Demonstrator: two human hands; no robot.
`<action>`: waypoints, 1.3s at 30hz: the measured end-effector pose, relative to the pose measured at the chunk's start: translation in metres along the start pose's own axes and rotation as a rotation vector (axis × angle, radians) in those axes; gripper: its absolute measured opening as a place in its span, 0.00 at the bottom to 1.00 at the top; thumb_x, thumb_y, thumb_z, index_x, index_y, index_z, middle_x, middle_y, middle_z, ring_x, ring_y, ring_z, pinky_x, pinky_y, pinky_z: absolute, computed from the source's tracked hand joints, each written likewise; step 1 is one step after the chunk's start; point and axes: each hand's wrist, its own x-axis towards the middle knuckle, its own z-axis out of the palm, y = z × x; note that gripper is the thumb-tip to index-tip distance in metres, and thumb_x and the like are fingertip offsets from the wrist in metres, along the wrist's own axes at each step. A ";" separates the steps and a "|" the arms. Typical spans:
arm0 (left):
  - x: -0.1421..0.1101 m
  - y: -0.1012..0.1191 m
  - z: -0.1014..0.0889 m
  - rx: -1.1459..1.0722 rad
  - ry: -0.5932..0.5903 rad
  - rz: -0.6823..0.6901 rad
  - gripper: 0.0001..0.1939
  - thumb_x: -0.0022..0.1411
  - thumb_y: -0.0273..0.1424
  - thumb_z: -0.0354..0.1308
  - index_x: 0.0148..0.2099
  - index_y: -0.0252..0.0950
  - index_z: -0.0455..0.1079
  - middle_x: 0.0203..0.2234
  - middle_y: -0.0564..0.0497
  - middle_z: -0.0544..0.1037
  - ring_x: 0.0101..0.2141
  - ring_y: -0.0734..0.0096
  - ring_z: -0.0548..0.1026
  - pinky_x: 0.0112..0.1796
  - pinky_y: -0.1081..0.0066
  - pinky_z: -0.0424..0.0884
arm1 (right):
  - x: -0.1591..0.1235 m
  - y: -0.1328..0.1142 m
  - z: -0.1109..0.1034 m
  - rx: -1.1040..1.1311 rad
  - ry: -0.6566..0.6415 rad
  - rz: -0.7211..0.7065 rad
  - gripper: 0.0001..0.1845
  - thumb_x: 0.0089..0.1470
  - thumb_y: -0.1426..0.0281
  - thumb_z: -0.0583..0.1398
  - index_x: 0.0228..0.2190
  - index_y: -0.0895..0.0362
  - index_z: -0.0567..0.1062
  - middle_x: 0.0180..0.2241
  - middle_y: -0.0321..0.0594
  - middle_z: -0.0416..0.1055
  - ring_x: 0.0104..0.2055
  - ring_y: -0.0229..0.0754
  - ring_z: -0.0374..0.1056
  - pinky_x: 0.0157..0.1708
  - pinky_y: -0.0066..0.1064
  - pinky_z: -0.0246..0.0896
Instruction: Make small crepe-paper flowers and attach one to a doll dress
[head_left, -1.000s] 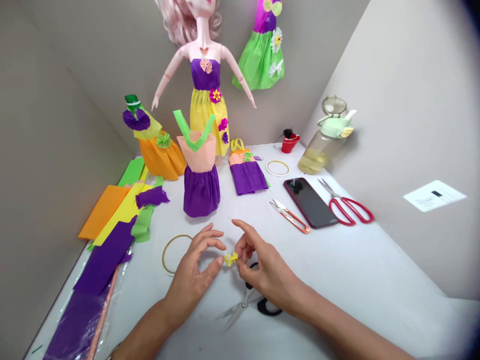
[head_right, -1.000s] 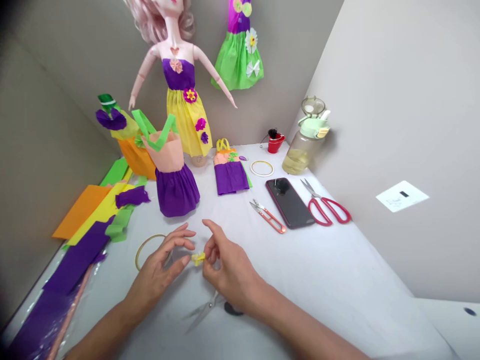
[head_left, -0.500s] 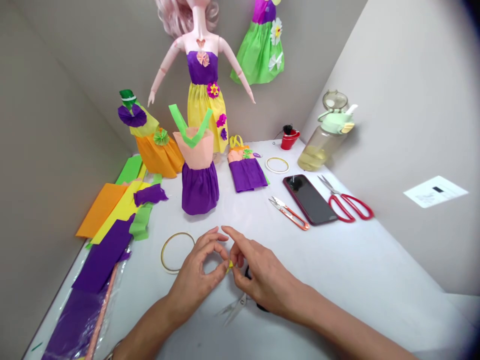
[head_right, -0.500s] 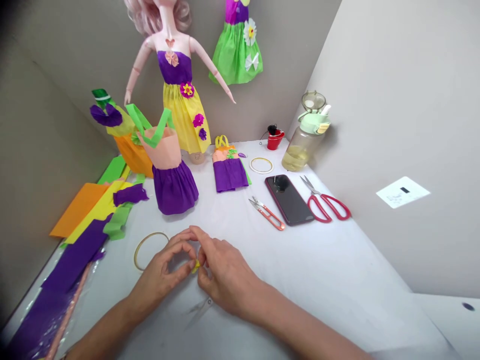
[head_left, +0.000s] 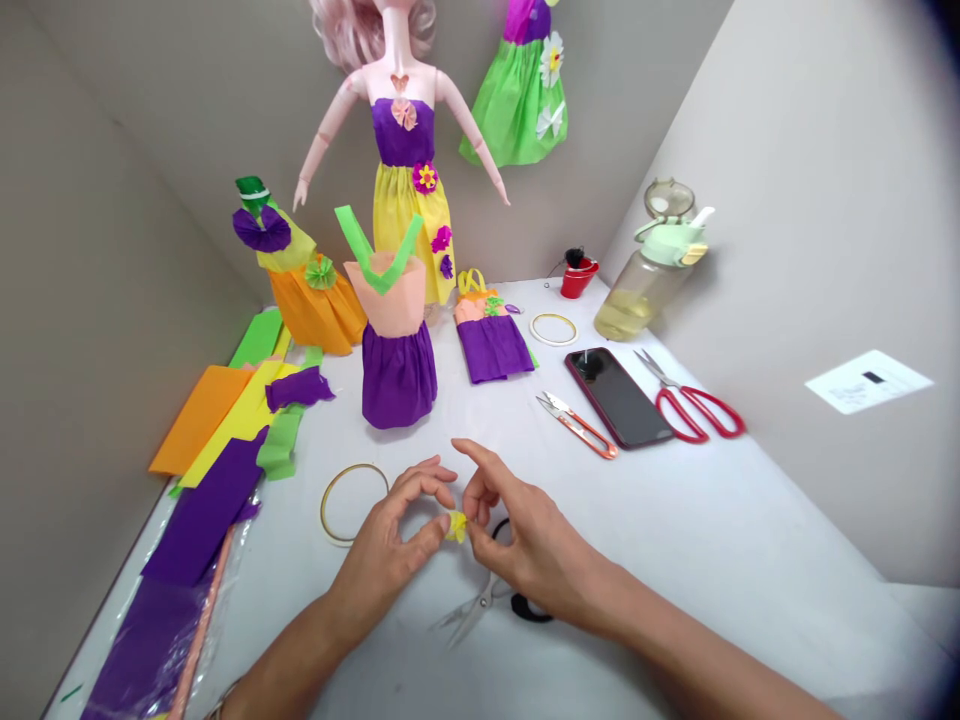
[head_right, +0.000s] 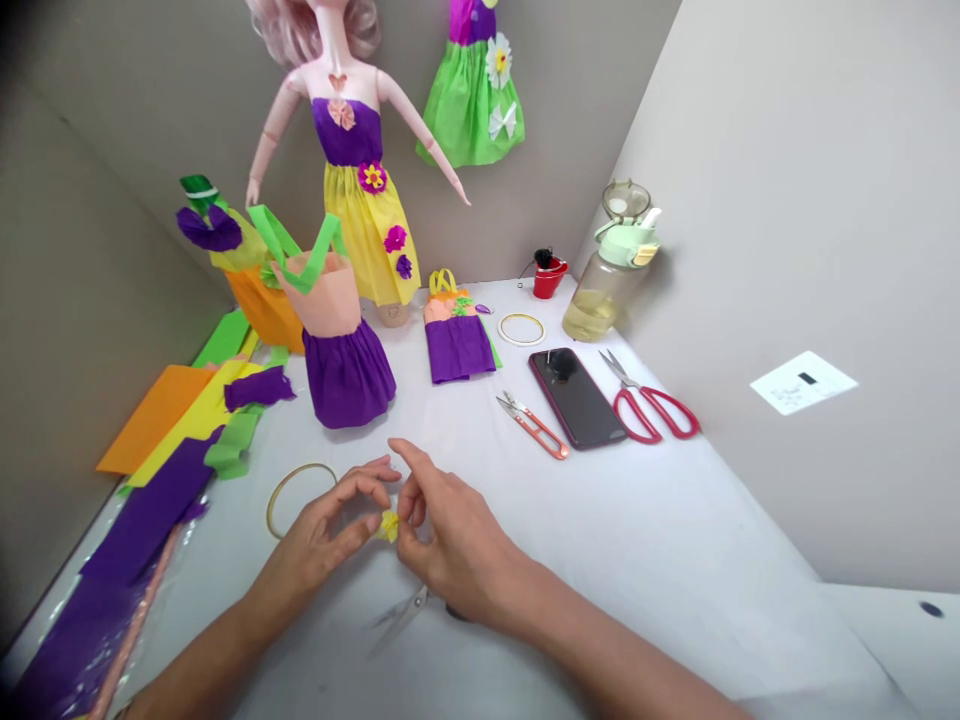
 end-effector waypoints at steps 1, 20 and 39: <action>0.000 0.001 0.000 -0.002 -0.006 -0.003 0.05 0.63 0.36 0.55 0.39 0.41 0.67 0.57 0.45 0.68 0.64 0.52 0.54 0.61 0.47 0.51 | 0.000 0.000 0.000 0.001 -0.005 0.004 0.42 0.50 0.82 0.55 0.63 0.49 0.50 0.36 0.34 0.67 0.37 0.38 0.64 0.43 0.36 0.63; 0.001 0.000 0.000 -0.476 -0.149 -0.136 0.10 0.62 0.37 0.59 0.35 0.36 0.66 0.28 0.53 0.71 0.29 0.72 0.71 0.33 0.72 0.70 | 0.001 -0.003 -0.004 0.116 0.030 0.054 0.40 0.50 0.81 0.55 0.61 0.47 0.53 0.34 0.33 0.67 0.34 0.37 0.64 0.39 0.32 0.63; 0.001 -0.003 -0.003 -0.480 -0.031 -0.112 0.09 0.63 0.36 0.60 0.36 0.36 0.67 0.33 0.53 0.70 0.32 0.73 0.72 0.37 0.71 0.71 | 0.004 -0.012 -0.012 0.313 0.103 0.134 0.05 0.53 0.72 0.61 0.33 0.55 0.78 0.27 0.33 0.65 0.29 0.36 0.62 0.30 0.28 0.57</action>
